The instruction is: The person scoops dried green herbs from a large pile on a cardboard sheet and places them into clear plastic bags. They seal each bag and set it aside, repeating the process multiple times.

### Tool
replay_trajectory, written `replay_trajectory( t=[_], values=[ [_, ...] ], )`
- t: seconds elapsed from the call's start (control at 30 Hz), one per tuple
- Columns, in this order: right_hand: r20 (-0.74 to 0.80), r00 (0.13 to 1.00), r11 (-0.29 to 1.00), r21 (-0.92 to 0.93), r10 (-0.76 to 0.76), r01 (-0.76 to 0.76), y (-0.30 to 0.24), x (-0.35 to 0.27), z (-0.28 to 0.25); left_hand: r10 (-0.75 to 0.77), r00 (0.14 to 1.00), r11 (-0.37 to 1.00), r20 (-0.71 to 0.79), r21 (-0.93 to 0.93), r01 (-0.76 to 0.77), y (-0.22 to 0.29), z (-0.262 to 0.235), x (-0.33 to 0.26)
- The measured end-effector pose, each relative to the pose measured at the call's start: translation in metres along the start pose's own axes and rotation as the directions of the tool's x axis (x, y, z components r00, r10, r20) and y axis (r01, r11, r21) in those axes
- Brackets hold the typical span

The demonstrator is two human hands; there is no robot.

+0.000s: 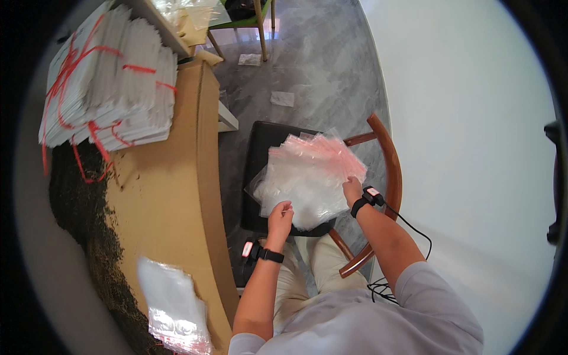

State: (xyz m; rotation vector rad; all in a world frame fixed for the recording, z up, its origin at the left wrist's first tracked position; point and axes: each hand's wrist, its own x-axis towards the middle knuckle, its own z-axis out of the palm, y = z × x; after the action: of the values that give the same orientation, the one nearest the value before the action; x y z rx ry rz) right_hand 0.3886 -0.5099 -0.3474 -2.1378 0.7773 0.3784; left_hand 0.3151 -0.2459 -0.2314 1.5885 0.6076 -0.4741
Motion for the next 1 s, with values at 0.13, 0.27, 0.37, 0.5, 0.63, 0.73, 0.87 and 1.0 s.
replay_trajectory(
  t=[0.13, 0.27, 0.37, 0.5, 0.63, 0.73, 0.87, 1.0],
  values=[
    [0.128, 0.824, 0.796, -0.216, -0.551, 0.566, -0.039, 0.022, 0.002, -0.253, 0.965, 0.917, 0.065, -0.303, 0.261, -0.027, 0.029, 0.048],
    [0.247, 0.651, 0.587, -0.288, -0.718, 0.756, -0.088, 0.036, 0.021, -0.294, 0.955, 0.879, 0.041, -0.380, 0.287, -0.035, 0.035, 0.079],
    [0.369, 0.708, 0.546, -0.457, -0.602, 0.702, -0.107, 0.038, 0.030, -0.284, 0.958, 0.861, 0.031, -0.432, 0.269, -0.042, 0.034, 0.094],
    [0.387, 0.686, 0.486, -0.499, -0.616, 0.717, -0.114, 0.050, 0.037, -0.301, 0.951, 0.844, 0.064, -0.447, 0.297, -0.048, 0.030, 0.114],
    [0.343, 0.626, 0.547, -0.307, -0.700, 0.779, -0.106, 0.053, 0.043, -0.326, 0.939, 0.841, 0.106, -0.422, 0.340, -0.044, 0.029, 0.122],
    [0.328, 0.556, 0.454, -0.339, -0.764, 0.824, -0.094, 0.030, 0.046, -0.279, 0.948, 0.793, 0.152, -0.521, 0.317, -0.035, 0.034, 0.122],
    [0.370, 0.496, 0.422, -0.267, -0.785, 0.866, -0.084, -0.022, 0.043, -0.292, 0.942, 0.737, 0.167, -0.588, 0.333, -0.027, 0.052, 0.133],
    [0.334, 0.566, 0.537, -0.184, -0.754, 0.823, -0.075, -0.043, 0.032, -0.268, 0.962, 0.699, 0.055, -0.676, 0.234, -0.035, 0.068, 0.147]
  ],
)
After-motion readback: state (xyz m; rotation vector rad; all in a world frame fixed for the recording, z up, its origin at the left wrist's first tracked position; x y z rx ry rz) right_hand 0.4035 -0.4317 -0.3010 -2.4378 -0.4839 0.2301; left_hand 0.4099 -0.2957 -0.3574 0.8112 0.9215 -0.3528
